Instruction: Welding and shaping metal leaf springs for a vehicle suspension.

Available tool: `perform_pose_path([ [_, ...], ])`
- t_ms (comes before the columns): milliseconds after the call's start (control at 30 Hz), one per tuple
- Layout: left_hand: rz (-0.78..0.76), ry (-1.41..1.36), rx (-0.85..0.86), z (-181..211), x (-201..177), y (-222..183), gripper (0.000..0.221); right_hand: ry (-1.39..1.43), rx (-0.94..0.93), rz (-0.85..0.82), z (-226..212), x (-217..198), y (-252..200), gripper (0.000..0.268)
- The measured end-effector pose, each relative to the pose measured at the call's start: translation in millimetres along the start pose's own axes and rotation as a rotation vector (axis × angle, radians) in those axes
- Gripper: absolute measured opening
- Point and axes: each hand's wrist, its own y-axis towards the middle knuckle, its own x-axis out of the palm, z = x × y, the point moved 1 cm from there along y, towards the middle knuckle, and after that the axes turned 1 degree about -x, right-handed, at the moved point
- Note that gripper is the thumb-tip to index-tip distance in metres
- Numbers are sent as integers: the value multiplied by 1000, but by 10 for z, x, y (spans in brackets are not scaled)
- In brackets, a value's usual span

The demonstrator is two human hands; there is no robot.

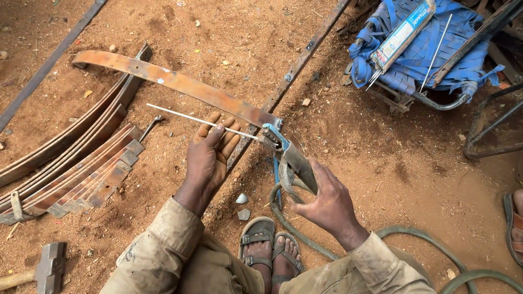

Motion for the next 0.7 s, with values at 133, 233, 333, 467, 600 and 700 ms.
perform_pose_path([
  [133, 9, 25, -15, 14, 61, -49, 40, -15, -34, -3, 0, 21, -17, 105],
  [233, 36, 13, -22, 24, 80, -44, 39, -4, -19, -34, 4, 13, -21, 108],
  [333, 72, -1, -44, 13, 74, -43, 35, -9, 19, -31, 4, 1, -28, 108],
  [467, 56, 23, -48, -38, 39, -16, 32, 7, 44, -62, -44, -42, -48, 111],
  [600, -1, 38, -96, -113, 39, -29, 31, 221, 189, -160, -127, -198, -134, 110],
  [700, 11, 178, -105, -220, 71, -53, 34, 339, 188, -172, -143, -249, -334, 114],
])
